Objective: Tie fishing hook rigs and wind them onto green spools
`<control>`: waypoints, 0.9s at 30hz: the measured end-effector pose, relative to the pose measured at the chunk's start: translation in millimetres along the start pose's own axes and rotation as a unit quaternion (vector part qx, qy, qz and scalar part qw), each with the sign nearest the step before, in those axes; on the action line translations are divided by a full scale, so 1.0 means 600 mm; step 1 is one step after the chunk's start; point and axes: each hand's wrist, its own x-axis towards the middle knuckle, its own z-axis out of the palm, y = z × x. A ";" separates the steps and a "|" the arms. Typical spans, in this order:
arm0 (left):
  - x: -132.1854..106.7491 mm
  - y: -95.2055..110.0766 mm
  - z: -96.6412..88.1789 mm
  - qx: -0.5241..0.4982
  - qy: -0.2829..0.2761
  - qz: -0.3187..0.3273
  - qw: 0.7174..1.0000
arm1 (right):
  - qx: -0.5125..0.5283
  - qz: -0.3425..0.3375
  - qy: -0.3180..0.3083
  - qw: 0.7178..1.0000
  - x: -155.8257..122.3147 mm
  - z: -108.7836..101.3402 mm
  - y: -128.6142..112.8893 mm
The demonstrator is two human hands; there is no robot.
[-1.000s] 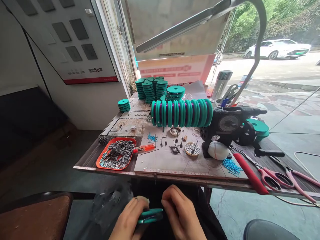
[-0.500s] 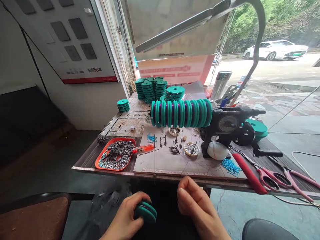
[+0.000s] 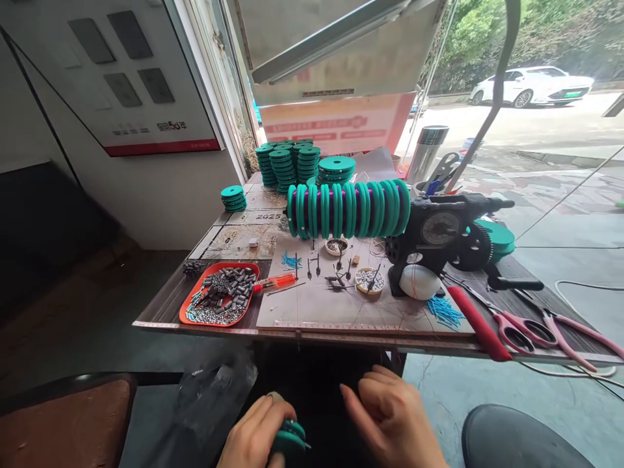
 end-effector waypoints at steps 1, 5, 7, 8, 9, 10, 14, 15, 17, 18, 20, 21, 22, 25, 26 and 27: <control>-0.003 0.001 -0.001 -0.005 -0.020 -0.020 1.000 | 0.000 0.015 0.025 1.000 -0.005 0.005 0.001; -0.004 0.006 -0.020 -0.032 -0.106 -0.065 0.992 | -0.019 0.043 0.080 0.996 -0.032 0.016 0.017; -0.002 0.009 -0.025 -0.046 -0.124 -0.077 0.988 | -0.027 0.055 0.082 0.995 -0.048 0.014 0.029; -0.001 0.010 -0.026 -0.052 -0.130 -0.082 0.987 | -0.032 0.062 0.079 0.994 -0.055 0.012 0.035; 0.000 0.012 -0.026 -0.056 -0.133 -0.086 0.986 | -0.037 0.071 0.077 0.994 -0.060 0.009 0.040; 0.001 0.013 -0.025 -0.059 -0.136 -0.090 0.985 | -0.041 0.080 0.080 0.993 -0.063 0.007 0.044; 0.001 0.017 -0.022 -0.071 -0.133 -0.114 0.982 | -0.054 0.063 0.068 0.994 -0.062 0.000 0.054; 0.001 0.017 -0.023 -0.074 -0.133 -0.121 0.981 | -0.058 0.052 0.061 0.995 -0.063 0.000 0.056; 0.000 0.017 -0.026 -0.080 -0.139 -0.132 0.978 | -0.061 0.050 0.056 0.995 -0.069 -0.001 0.065; 0.000 0.018 -0.027 -0.083 -0.143 -0.136 0.977 | -0.061 0.056 0.058 0.995 -0.074 -0.001 0.071; 0.001 0.019 -0.030 -0.092 -0.151 -0.140 0.974 | -0.061 0.073 0.064 0.993 -0.085 -0.001 0.081; 0.003 0.019 -0.031 -0.097 -0.153 -0.141 0.973 | -0.061 0.079 0.069 0.993 -0.089 -0.001 0.085; 0.005 0.020 -0.031 -0.101 -0.154 -0.143 0.972 | -0.062 0.081 0.074 0.992 -0.090 -0.001 0.087; 0.009 0.017 -0.028 -0.109 -0.172 -0.143 0.969 | -0.071 0.077 0.080 0.991 -0.083 -0.008 0.087; 0.009 0.015 -0.026 -0.106 -0.180 -0.146 0.967 | -0.079 0.066 0.077 0.992 -0.080 -0.012 0.086; 0.008 0.013 -0.024 -0.101 -0.184 -0.150 0.966 | -0.090 0.056 0.073 0.992 -0.077 -0.016 0.086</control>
